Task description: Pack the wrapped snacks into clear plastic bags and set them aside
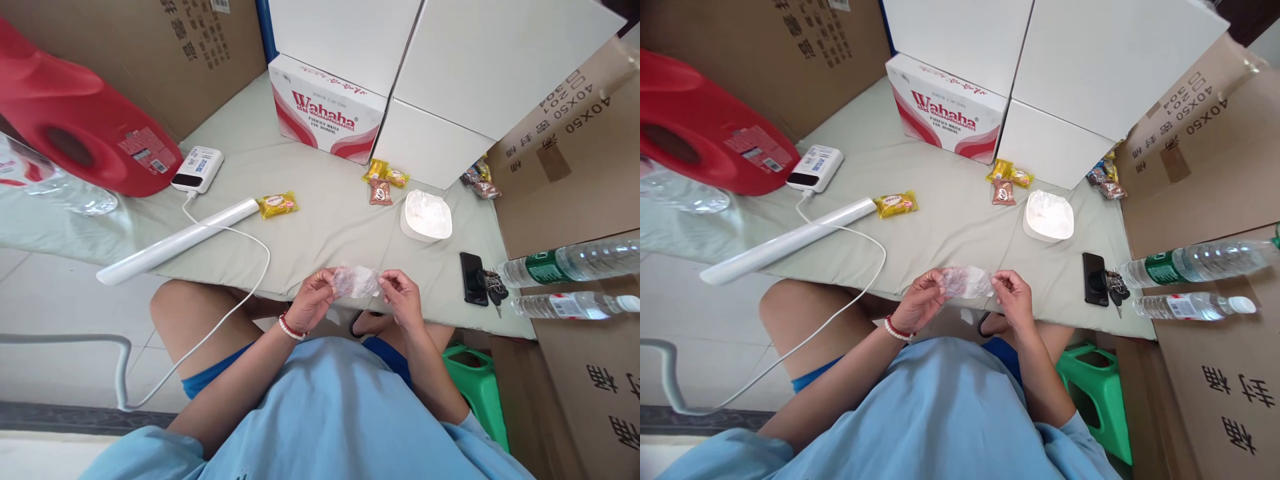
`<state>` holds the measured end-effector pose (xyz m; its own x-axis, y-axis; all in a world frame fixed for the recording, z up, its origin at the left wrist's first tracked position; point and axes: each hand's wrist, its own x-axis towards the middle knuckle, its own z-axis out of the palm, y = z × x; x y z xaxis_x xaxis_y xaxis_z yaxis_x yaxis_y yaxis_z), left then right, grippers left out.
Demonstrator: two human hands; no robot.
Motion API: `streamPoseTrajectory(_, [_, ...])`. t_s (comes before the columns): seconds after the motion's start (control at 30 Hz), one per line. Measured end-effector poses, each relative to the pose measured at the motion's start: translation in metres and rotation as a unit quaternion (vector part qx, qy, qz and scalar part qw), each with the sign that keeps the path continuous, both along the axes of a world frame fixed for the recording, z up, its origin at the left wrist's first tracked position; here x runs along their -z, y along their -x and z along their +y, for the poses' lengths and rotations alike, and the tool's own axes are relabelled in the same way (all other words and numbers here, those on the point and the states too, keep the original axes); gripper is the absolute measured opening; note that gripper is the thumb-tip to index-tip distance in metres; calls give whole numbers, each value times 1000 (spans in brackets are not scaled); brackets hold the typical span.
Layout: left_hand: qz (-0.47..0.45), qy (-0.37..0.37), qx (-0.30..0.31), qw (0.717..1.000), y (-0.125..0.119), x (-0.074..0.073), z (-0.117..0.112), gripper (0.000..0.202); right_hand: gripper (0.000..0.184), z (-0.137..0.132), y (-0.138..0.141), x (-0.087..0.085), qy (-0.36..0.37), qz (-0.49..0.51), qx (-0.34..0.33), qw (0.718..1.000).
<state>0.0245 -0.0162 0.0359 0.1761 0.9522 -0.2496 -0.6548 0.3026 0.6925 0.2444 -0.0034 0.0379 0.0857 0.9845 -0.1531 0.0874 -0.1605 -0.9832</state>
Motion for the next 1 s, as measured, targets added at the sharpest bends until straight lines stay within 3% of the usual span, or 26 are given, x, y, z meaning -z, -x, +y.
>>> streamPoseTrajectory(0.1, [-22, 10, 12, 1000, 5, 3, -1, 27, 28, 3, -2, -2, -32, -4, -7, 999])
streamPoseTrajectory(0.2, [-30, 49, 15, 998, 8, 4, -1, 38, 23, 3, -6, -7, -62, -29, -55, 996])
streamPoseTrajectory(0.3, [49, 62, 27, 996, 5, 3, 1, 53, 21, 2, -7, -13, -86, -65, -125, 986])
streamPoseTrajectory(0.4, [171, 29, 71, 982, 0, 4, 4, 45, 19, 1, -7, -15, -117, -85, -151, 978])
streamPoseTrajectory(0.47, [192, 16, 72, 979, -2, 6, 5, 39, 16, 0, -8, -15, -136, -97, -137, 976])
streamPoseTrajectory(0.57, [154, 31, 22, 987, -1, 9, 7, 36, 10, -3, -13, -14, -159, -102, -111, 976])
streamPoseTrajectory(0.8, [93, 84, -54, 991, 7, 14, 10, 36, 3, -9, -35, -12, -162, -20, -87, 983])
streamPoseTrajectory(1.0, [75, 94, -49, 992, 0, 16, 11, 42, 19, -6, -38, -4, -90, 74, -16, 993])
